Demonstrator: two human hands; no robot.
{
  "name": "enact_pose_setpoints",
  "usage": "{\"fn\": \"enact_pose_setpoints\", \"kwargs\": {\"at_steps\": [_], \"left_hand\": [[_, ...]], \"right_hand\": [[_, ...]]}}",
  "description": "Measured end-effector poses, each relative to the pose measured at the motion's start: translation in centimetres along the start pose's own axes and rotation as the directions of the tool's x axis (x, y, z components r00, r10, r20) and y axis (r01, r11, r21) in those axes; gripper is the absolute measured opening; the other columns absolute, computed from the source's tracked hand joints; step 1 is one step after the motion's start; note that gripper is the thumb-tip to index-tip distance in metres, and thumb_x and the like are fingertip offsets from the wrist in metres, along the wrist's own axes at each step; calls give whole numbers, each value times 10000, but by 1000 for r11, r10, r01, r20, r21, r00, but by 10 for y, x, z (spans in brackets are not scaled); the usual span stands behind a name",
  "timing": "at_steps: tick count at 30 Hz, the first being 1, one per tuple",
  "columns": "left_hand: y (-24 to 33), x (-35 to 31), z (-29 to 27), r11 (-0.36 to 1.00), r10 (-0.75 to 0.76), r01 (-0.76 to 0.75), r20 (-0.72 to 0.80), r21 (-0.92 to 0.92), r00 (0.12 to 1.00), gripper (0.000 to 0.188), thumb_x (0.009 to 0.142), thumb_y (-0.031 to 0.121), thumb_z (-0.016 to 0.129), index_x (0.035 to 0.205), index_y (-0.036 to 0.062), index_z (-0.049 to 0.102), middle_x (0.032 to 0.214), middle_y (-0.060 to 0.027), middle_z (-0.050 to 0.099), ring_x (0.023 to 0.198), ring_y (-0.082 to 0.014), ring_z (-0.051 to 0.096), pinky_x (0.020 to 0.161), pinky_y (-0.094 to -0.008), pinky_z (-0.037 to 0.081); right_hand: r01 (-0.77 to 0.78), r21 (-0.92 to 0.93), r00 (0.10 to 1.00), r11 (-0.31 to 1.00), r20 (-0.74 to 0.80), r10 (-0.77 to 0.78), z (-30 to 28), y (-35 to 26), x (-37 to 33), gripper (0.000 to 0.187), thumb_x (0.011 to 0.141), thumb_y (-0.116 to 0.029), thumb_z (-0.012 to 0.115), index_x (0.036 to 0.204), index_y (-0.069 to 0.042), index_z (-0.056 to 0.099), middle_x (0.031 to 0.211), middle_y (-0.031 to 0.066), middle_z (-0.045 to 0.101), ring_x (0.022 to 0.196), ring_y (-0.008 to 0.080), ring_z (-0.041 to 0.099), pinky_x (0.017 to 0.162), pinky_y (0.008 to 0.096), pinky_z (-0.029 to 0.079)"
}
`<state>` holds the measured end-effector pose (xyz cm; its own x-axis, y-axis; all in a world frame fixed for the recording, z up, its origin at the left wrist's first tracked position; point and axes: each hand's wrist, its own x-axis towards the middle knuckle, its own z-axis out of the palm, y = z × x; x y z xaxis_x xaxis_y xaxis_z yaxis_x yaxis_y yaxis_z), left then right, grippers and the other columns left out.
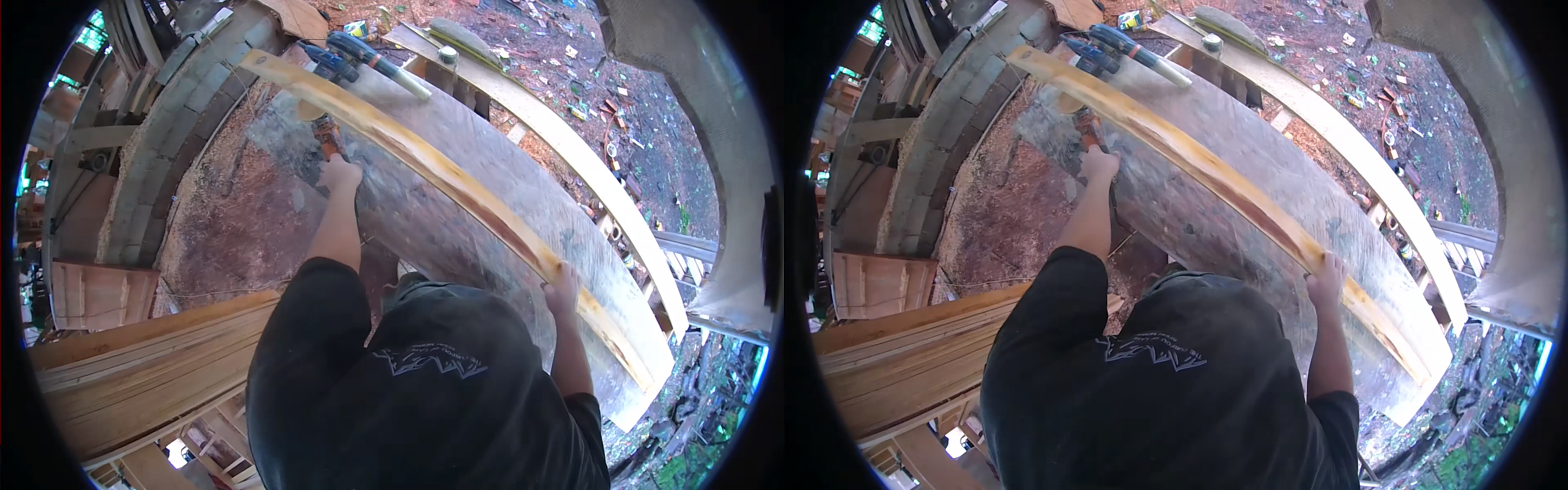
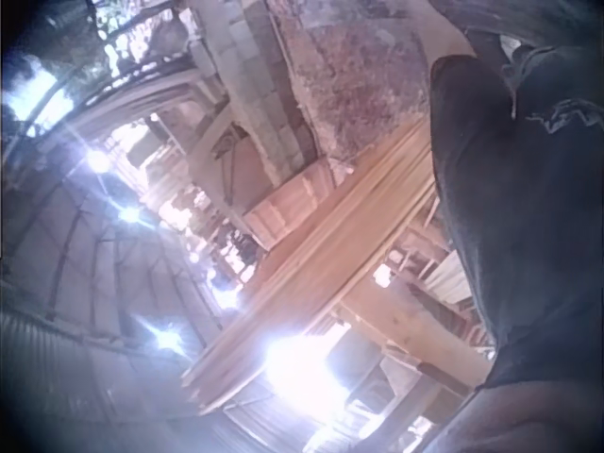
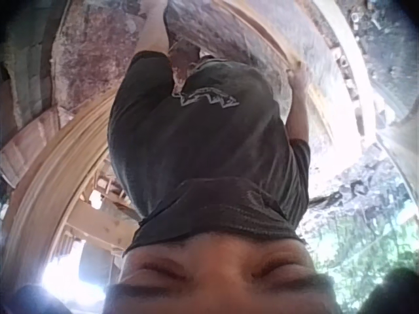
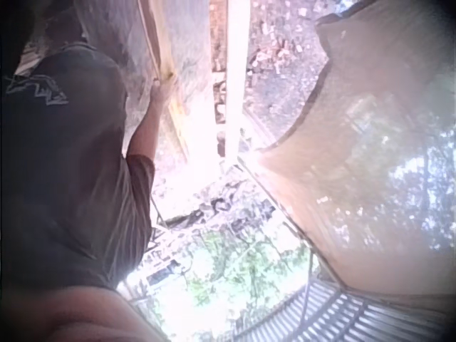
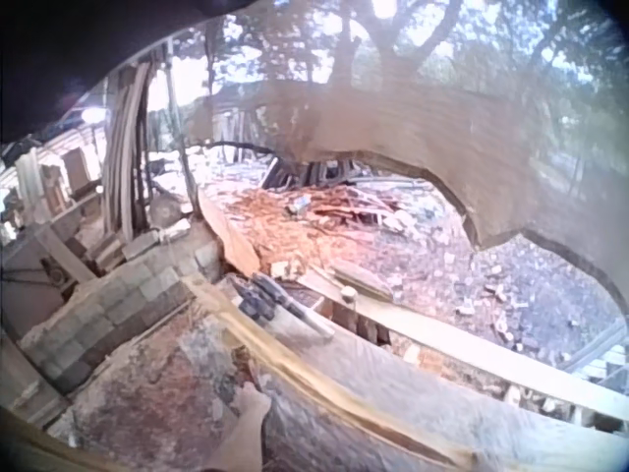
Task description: The person uses an angle grinder with a sanding disc to smooth the surface and edges of a wooden board. They lift the board to reposition it before continuing to sand.
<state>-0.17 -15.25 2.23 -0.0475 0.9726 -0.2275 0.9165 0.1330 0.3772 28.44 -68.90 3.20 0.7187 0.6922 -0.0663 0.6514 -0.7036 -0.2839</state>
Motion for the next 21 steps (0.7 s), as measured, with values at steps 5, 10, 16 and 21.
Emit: {"fn": "enact_pose_setpoints", "kwargs": {"at_steps": [5,10,16,21], "left_hand": [[-29,14,-5,987,-51,49,-8,-151,999,641,718,329,786,1227,-17,605,1230,-275,634,1173,-444,630,1027,-467,499],[-62,-39,-5,740,-32,107,124,-664,992,537,660,166,803,1088,-48,558,930,-186,664,857,-314,695,795,-429,565],[-99,-117,-38,502,-92,241,226,-831,970,396,725,75,781,1041,-10,558,918,-113,638,752,-222,658,624,-378,541],[-120,-130,-32,590,-99,163,129,-791,987,413,740,92,793,1092,-22,610,992,-114,661,784,-201,653,685,-371,541]], "right_hand": [[-102,283,991,954,111,73,-33,2,13,245,907,-154,689,1095,3,694,933,245,700,896,398,683,811,463,522],[0,291,993,957,109,-33,-25,27,25,218,953,-163,620,1010,32,696,783,164,662,762,242,656,723,371,501],[-26,461,979,887,193,-71,31,23,14,208,949,-149,586,969,40,670,755,138,616,735,209,602,700,373,471],[-163,405,979,900,177,98,44,18,5,219,942,-175,641,1069,-6,700,924,201,674,905,352,654,870,432,509]]}}
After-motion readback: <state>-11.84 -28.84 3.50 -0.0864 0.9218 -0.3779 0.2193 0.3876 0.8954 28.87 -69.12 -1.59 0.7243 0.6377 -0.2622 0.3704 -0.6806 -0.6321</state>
